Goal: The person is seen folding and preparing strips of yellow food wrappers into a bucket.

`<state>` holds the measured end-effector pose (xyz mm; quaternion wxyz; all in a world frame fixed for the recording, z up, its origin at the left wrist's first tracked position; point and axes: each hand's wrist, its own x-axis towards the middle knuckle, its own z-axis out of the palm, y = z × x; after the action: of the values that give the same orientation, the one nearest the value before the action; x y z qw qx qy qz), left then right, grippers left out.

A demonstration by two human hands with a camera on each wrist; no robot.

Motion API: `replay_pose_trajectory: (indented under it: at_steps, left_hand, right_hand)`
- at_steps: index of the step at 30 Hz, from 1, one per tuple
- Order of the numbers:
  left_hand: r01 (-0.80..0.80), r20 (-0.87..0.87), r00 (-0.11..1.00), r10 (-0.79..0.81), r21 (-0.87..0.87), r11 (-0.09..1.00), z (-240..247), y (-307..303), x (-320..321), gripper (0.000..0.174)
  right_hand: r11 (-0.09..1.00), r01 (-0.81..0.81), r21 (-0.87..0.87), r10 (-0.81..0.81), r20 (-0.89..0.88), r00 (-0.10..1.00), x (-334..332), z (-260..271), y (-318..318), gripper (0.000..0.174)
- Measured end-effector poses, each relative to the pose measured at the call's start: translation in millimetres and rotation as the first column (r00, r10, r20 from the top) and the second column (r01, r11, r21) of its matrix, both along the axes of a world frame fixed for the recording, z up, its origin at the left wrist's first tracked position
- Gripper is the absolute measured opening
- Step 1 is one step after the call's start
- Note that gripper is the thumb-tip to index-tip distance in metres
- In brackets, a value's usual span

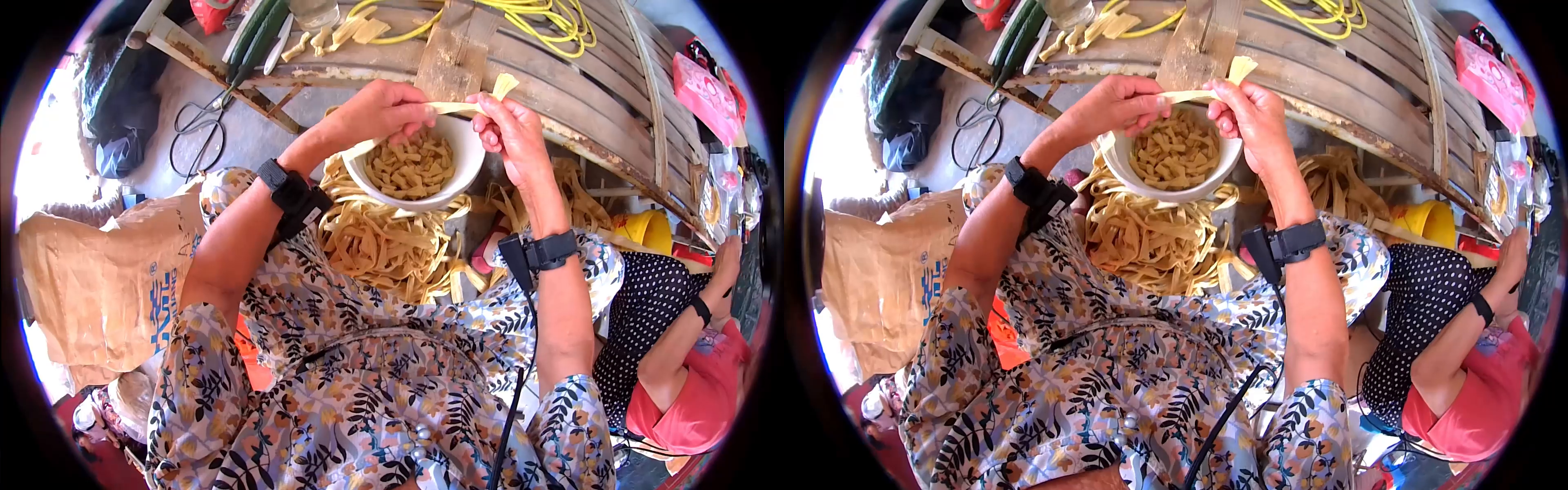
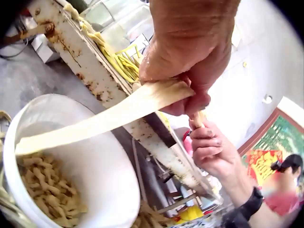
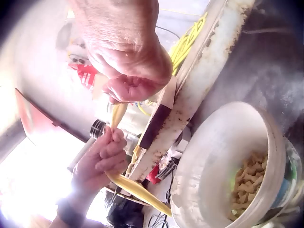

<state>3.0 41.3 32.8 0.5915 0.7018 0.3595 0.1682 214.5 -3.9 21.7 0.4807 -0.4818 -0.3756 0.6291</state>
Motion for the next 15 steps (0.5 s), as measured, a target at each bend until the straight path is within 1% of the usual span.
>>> replay_pose_trajectory:
  at_steps: [1, 2, 3, 4, 6, 7, 10, 11, 14, 15]
  left_hand:
    - [-0.031, 0.058, 0.998, 0.035, -0.068, 0.997, 7.3, 4.1, 0.6, 0.02]
    - [-0.055, 0.115, 0.991, 0.071, -0.135, 0.989, 14.0, 10.7, 1.2, 0.02]
    - [-0.099, 0.099, 0.99, 0.103, -0.048, 0.994, 15.2, 18.6, 4.5, 0.019]
    - [-0.108, 0.137, 0.984, 0.114, -0.048, 0.993, 16.9, 25.8, 6.9, 0.02]
    - [-0.13, 0.206, 0.969, 0.14, -0.061, 0.99, 18.8, 39.1, 8.8, 0.02]
    - [-0.113, 0.194, 0.974, 0.115, -0.023, 0.993, 18.8, 45.9, 8.2, 0.02]
    - [-0.147, 0.188, 0.973, 0.136, 0.04, 0.988, 16.4, 64.5, 15.3, 0.02]
    - [-0.201, 0.201, 0.964, 0.176, 0.112, 0.973, 15.3, 69.2, 19.2, 0.021]
    - [-0.262, 0.09, 0.965, 0.247, 0.266, 0.928, 12.9, 78.9, 21.7, 0.021]
    - [-0.284, 0.108, 0.959, 0.264, 0.283, 0.916, 10.5, 81.3, 23.6, 0.021]
  right_hand:
    - [0.999, 0.039, -0.02, -0.039, -0.006, 0.999, -1.5, 3.0, 4.7, 0.021]
    - [0.998, 0.058, -0.004, -0.058, -0.071, 0.996, -2.7, 7.5, 11.2, 0.017]
    - [0.996, 0.086, 0.032, -0.081, -0.125, 0.989, -5.3, 13.9, 18.7, 0.015]
    - [0.992, 0.113, 0.062, -0.1, -0.179, 0.979, -6.7, 19.7, 24.6, 0.012]
    - [0.981, 0.176, 0.087, -0.159, -0.171, 0.972, -6.6, 25.8, 37.6, 0.011]
    - [0.973, 0.21, 0.095, -0.191, -0.174, 0.966, -7.8, 26.8, 44.6, 0.011]
    - [0.96, 0.267, 0.078, -0.238, -0.267, 0.934, -5.9, 21.2, 61.9, 0.012]
    - [0.954, 0.29, 0.071, -0.257, -0.298, 0.919, -3.7, 18.8, 67.8, 0.011]
    - [0.932, 0.355, 0.076, -0.318, -0.298, 0.9, 2.0, 15.3, 77.2, 0.011]
    - [0.929, 0.365, 0.067, -0.331, -0.29, 0.898, 1.1, 13.1, 78.9, 0.01]
